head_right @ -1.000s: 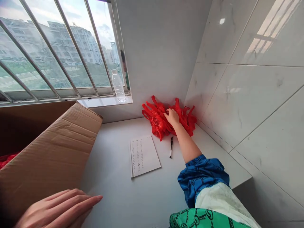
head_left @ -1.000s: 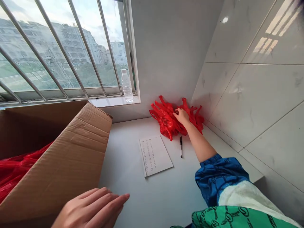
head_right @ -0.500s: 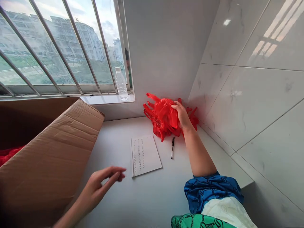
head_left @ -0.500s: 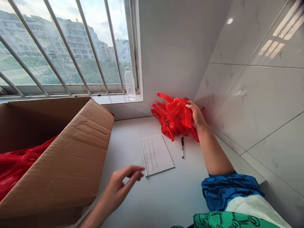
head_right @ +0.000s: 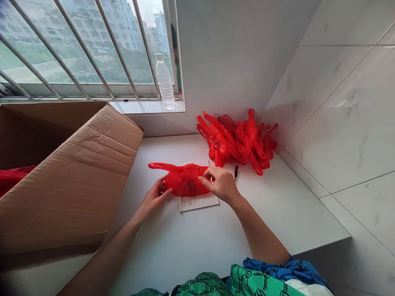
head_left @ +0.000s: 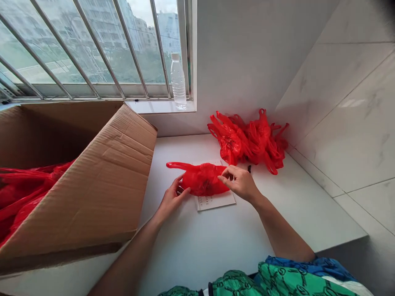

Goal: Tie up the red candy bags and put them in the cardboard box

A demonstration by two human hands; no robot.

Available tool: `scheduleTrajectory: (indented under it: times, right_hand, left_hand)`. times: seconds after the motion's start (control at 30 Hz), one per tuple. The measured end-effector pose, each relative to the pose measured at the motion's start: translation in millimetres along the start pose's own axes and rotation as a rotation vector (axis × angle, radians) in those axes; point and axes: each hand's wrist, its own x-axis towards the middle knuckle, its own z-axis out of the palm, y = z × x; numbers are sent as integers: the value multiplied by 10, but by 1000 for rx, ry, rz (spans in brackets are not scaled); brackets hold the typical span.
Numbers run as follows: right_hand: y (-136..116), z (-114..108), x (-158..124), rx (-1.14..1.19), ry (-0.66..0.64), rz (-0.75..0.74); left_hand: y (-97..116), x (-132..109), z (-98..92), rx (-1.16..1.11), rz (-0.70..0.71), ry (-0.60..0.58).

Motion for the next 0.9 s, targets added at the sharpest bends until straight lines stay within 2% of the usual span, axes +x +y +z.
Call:
scheduleTrajectory:
  times: [0.07,0.13,0.2,0.3,0.37,0.43,0.5,0.6,0.67,0.7,0.8,0.83,0.9]
  right_hand:
    - [17,61,-85,-110,-65,116]
    - [33,156,-132,-160,-101,180]
    - [29,244,-150,-96,-165,147]
    - [4,293,-141,129,-263,17]
    - [10,276,-126,255,-209,-23]
    - [55,248,-114,312,-103,-23]
    - [130,220,-112,278,-53,15]
    - [247,165,-121,101,-105,151]
    - [290,127,-129,51,-128,237]
    - [293,120,-131,85,-135,266]
    - [223,195,-134,354,-211,369]
    - [177,255,-136,452,-250,409]
    - [67,404,-141,588,-289,449]
  left_hand:
    - [24,-23,27,30,39,-75]
    - [58,-36,87,59,83,-95]
    - [89,-52,154,59,122,-70]
    - [119,-94,196,-1,170,-5]
    - [127,-122,164,23,234,92]
    - [125,-137,98,118,295,193]
    - [119,-140,27,216,305,159]
    - [119,-137,-47,232,235,-74]
    - [129,-129,-55,90,182,-154]
    - [136,-119,-42,-20,153,-145]
    - [154,-70,74,-292,-8,1]
    - [161,-52,135,-314,-66,34]
    - [188,-28,270,-254,-110,25]
